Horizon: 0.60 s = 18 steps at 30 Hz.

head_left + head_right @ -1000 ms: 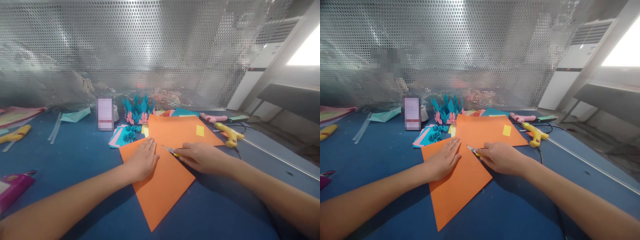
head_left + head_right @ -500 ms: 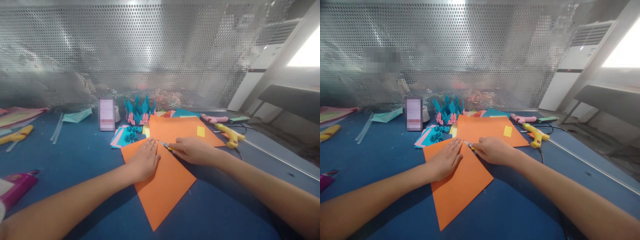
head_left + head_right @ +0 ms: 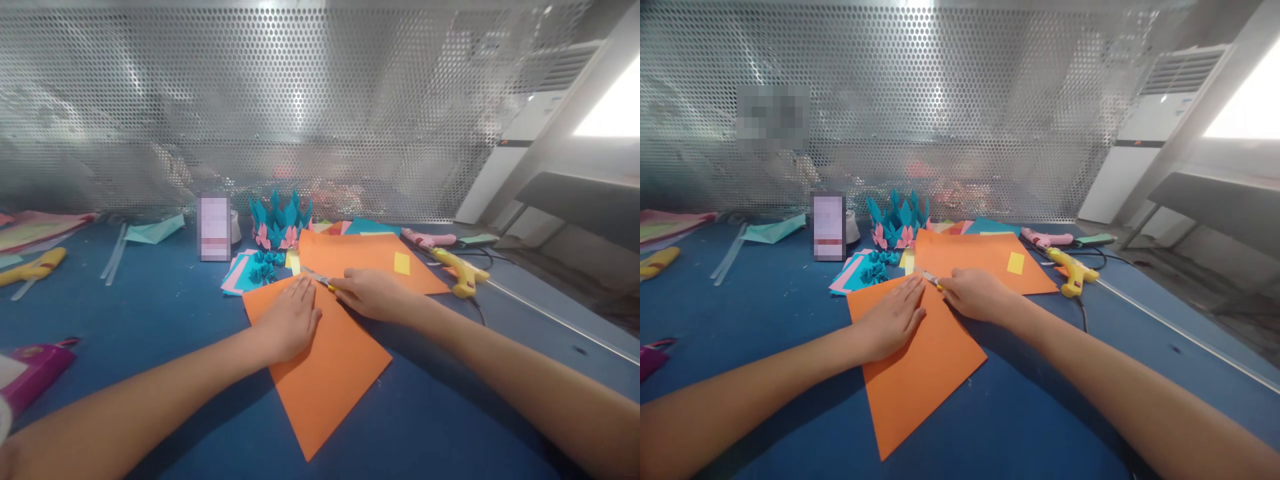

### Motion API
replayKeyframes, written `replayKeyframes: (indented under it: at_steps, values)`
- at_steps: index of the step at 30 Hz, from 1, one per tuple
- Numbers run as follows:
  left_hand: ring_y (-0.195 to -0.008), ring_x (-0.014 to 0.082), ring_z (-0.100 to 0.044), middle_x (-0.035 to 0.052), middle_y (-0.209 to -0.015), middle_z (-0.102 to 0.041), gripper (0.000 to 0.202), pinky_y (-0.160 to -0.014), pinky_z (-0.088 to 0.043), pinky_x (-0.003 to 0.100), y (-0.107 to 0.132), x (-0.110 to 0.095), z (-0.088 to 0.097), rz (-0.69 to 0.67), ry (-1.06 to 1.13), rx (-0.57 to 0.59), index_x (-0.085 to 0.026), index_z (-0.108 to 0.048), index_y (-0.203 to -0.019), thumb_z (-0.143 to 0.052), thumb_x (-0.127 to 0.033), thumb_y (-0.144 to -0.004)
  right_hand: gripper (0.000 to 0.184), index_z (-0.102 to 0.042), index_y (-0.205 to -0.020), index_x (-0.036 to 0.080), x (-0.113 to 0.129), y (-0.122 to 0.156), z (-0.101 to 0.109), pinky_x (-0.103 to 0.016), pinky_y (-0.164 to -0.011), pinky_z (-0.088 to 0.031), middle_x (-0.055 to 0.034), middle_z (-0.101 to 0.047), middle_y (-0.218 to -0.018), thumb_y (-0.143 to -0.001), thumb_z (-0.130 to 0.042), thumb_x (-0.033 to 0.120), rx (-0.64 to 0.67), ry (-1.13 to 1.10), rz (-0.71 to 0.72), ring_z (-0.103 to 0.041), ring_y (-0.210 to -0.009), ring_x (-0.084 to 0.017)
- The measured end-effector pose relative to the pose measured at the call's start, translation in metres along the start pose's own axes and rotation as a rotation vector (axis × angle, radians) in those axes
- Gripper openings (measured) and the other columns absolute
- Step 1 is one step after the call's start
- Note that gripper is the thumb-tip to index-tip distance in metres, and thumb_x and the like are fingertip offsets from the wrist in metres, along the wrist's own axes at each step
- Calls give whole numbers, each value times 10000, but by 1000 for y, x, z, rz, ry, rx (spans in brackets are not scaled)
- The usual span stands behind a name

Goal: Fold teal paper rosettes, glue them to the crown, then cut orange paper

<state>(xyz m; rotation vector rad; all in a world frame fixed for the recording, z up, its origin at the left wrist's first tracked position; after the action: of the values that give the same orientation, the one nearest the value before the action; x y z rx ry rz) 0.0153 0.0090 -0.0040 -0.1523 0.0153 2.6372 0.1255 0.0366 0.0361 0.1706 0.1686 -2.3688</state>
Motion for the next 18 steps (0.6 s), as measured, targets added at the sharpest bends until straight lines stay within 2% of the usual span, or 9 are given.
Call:
replayKeyframes:
  at_steps: [3, 7, 9, 11, 14, 18]
  values:
    - [-1383, 262, -179, 183, -1480, -243, 579, -1129, -157, 387, 0, -1, 3, -27, -31, -39, 12, -286, -1383, -173, -329, -928, 325, -608, -1104, 202, -2, 2, 1, -252, -506, -185, -59, -598, -779, -929, -354, 304, -5, 12, -32, -526, -598, -130]
    - [-1338, 247, -288, 71, -1481, -300, 520, -1111, -193, 401, 1, -6, 8, -161, -40, -69, -108, -347, -1382, -158, -268, -925, 304, -604, -1068, 200, -11, 9, 2, -257, -494, -181, -64, -621, -800, -926, -353, 299, -11, 36, -103, -560, -604, -144]
    - [-1306, 257, -324, 36, -1464, -341, 500, -1085, -237, 414, 1, -5, 11, -185, -26, -75, -155, -377, -1368, -179, -256, -920, 297, -594, -1054, 184, -18, 14, 4, -256, -488, -177, -74, -637, -799, -924, -352, 294, -11, 52, -148, -582, -614, -160]
    - [-1286, 254, -333, 37, -1404, -422, 468, -1077, -240, 415, 2, -7, 16, -215, -23, -108, -179, -421, -1332, -210, -248, -920, 284, -583, -1040, 171, -24, 19, 6, -255, -484, -179, -81, -654, -783, -918, -358, 293, -6, 66, -185, -598, -619, -174]
    - [-1230, 242, -373, 69, -1211, -541, 394, -1077, -213, 427, 5, -12, 26, -271, -59, -180, -188, -505, -1218, -246, -234, -925, 274, -560, -1075, 163, -31, 25, 13, -258, -483, -191, -83, -673, -740, -900, -386, 282, 1, 85, -225, -609, -603, -196]
    - [-1056, 254, -472, 95, -977, -558, 307, -995, -298, 448, 8, -17, 36, -253, -146, -209, -158, -570, -1037, -318, -287, -919, 305, -540, -1129, 169, -42, 31, 21, -264, -476, -202, -76, -674, -688, -850, -447, 249, -4, 119, -243, -610, -582, -215]
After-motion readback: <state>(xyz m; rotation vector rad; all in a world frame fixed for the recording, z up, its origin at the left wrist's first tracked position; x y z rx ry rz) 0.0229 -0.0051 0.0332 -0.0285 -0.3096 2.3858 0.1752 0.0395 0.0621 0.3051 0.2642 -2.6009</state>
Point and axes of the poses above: each hand's wrist, its own y-axis away from the middle knuckle, its own z-axis out of the back of the hand, x = y × z, the point moved 7 cm from there along -y, towards the middle knuckle
